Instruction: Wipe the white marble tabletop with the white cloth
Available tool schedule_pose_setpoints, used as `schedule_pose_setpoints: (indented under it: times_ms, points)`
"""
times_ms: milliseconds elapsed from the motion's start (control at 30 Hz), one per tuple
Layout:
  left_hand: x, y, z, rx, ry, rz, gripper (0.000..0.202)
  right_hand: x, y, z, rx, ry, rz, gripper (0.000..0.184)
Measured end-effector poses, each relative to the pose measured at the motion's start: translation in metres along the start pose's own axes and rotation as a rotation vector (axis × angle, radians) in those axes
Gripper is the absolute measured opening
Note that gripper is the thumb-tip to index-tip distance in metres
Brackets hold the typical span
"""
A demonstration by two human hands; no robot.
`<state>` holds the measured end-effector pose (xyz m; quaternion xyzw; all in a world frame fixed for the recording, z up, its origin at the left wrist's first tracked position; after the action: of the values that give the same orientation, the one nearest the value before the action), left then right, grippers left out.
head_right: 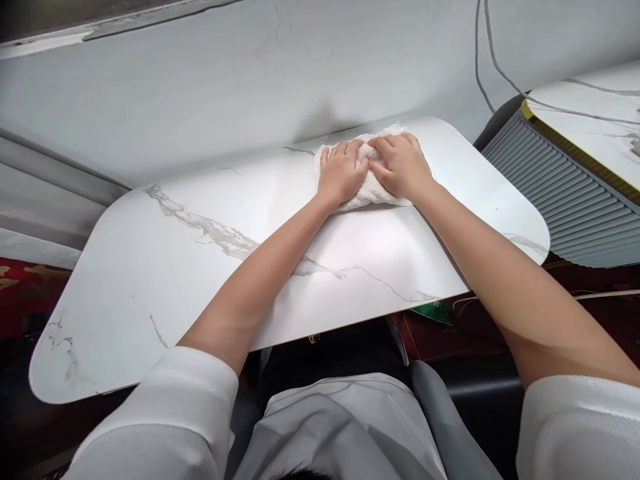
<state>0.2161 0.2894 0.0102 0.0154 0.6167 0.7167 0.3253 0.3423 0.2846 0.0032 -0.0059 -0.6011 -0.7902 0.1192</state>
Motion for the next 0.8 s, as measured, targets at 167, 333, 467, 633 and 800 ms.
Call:
schedule_pose_setpoints:
  times_ms: [167,333,467,633,800]
  points:
    - [0.011,-0.006,0.029,-0.022,0.041,-0.015,0.046,-0.015,-0.009,0.034,0.012,-0.057,-0.029,0.038]
    - [0.023,-0.014,0.057,0.014,0.042,-0.076,0.049,-0.019,-0.009,0.052,0.015,-0.059,-0.038,0.041]
    - [0.031,-0.017,0.074,0.014,0.044,-0.108,0.051,-0.020,-0.007,0.064,0.023,-0.070,-0.045,0.042]
    - [0.036,-0.019,0.082,0.017,0.069,-0.088,0.054,-0.022,-0.009,0.074,0.026,-0.061,-0.042,0.037]
    - [0.031,-0.019,0.075,0.012,0.070,-0.075,0.053,-0.022,-0.008,0.068,-0.008,-0.025,-0.052,0.041]
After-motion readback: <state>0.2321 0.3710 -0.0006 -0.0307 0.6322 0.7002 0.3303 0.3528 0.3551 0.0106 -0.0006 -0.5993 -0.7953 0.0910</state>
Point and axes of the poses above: each hand's wrist, its own z-axis towards the middle knuckle, its own y-axis out of the back of the hand, x = y × z, the point moved 5 cm from there along z, towards the middle knuckle, and after that the axes turned 6 degrees about -y, right-handed, at the moved point
